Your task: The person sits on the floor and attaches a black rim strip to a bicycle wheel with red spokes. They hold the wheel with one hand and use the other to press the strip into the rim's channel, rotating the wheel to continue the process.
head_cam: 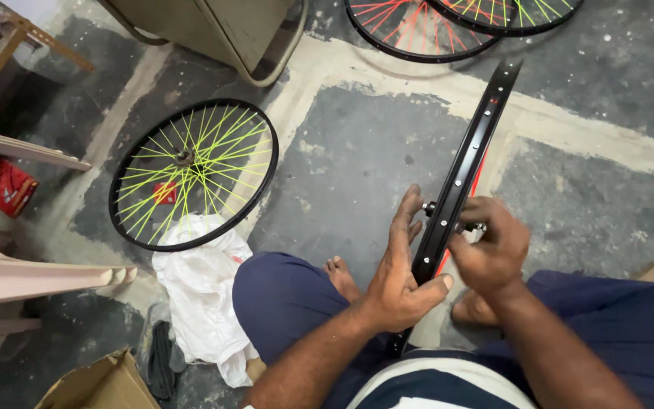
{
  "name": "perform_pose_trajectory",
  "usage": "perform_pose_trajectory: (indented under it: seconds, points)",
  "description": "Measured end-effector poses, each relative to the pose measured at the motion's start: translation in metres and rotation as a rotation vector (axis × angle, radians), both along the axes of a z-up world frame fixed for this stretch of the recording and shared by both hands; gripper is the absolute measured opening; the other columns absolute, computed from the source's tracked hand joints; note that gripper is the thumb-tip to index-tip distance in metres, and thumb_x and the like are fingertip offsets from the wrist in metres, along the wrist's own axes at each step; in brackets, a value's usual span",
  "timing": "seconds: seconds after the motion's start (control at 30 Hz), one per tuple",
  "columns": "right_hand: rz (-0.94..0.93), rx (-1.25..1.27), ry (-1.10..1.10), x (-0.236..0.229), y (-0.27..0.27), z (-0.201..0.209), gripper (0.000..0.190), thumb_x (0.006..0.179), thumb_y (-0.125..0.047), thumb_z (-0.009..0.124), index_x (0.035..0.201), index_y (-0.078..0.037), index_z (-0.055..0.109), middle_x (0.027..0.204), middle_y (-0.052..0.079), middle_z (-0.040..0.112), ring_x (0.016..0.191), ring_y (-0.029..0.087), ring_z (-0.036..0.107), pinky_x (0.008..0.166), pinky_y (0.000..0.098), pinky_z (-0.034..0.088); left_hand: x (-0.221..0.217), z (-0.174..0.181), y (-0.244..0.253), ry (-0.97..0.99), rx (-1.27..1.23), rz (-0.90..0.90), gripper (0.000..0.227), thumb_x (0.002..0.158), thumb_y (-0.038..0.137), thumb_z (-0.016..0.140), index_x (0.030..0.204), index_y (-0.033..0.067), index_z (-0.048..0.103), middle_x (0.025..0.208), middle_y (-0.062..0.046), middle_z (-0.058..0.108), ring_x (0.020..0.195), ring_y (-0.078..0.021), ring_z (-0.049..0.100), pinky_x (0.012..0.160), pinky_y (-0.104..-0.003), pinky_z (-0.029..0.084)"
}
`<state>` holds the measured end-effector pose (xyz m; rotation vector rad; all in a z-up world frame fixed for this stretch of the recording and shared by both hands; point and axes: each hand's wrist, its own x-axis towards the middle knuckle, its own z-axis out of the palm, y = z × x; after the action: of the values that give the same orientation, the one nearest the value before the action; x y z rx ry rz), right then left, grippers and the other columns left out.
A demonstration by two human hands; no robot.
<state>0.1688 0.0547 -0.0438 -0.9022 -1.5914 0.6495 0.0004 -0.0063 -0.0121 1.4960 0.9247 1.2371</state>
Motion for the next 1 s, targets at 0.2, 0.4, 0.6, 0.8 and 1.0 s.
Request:
perform_pose_trajectory:
  seconds: [0.2, 0.4, 0.6, 0.8, 1.0]
  points:
    - [0.757, -0.619, 0.202, 0.046, 0.034, 0.023, 0.025, 0.08, -0.004, 0.075, 0.1, -0.002, 0.059, 0.126, 0.014, 0.069, 0.116, 0.02, 0.068, 0.098, 0.0327, 0.056, 0.0, 0.001, -0.001, -0.005, 0.016, 0.001, 0.107, 0.088, 0.013, 0.067, 0.168, -0.0018, -0.003, 0.177, -0.027, 0.008, 0.167, -0.0399, 0.017, 0.135, -0.054, 0.022]
    - [0.268, -0.493, 0.37, 0.008, 0.013, -0.03, 0.043, 0.079, 0.002, 0.082, 0.116, -0.002, 0.06, 0.114, 0.014, 0.068, 0.103, 0.02, 0.067, 0.089, 0.0359, 0.058, 0.002, -0.002, -0.001, 0.014, 0.03, 0.008, 0.106, 0.088, 0.013, 0.065, 0.169, -0.002, -0.001, 0.176, -0.028, 0.013, 0.167, -0.0405, 0.022, 0.136, -0.054, 0.025]
    - [0.717, -0.778, 0.135, 0.027, 0.041, 0.001, 0.049, 0.08, -0.004, 0.077, 0.127, -0.001, 0.065, 0.118, 0.011, 0.075, 0.108, 0.018, 0.074, 0.091, 0.0315, 0.062, 0.0, 0.003, -0.002, 0.024, -0.006, -0.007, 0.11, 0.087, 0.013, 0.066, 0.17, -0.0011, -0.005, 0.172, -0.027, 0.021, 0.165, -0.0409, 0.024, 0.136, -0.054, 0.022]
    - [0.216, -0.548, 0.115, 0.007, 0.015, 0.012, 0.041, 0.081, 0.001, 0.083, 0.119, 0.001, 0.066, 0.106, 0.016, 0.07, 0.093, 0.02, 0.067, 0.078, 0.0347, 0.057, 0.0, 0.0, 0.001, -0.021, 0.037, -0.013, 0.107, 0.087, 0.012, 0.065, 0.169, -0.0006, -0.004, 0.177, -0.027, 0.009, 0.168, -0.041, 0.014, 0.136, -0.055, 0.023]
    - [0.405, -0.246, 0.054, 0.019, 0.01, 0.014, 0.03, 0.08, 0.0, 0.078, 0.106, -0.003, 0.063, 0.125, 0.012, 0.069, 0.111, 0.017, 0.067, 0.091, 0.0307, 0.054, -0.002, 0.004, -0.002, 0.016, -0.019, -0.023, 0.108, 0.087, 0.015, 0.065, 0.169, -0.0022, -0.005, 0.176, -0.028, 0.009, 0.168, -0.0416, 0.015, 0.135, -0.055, 0.023]
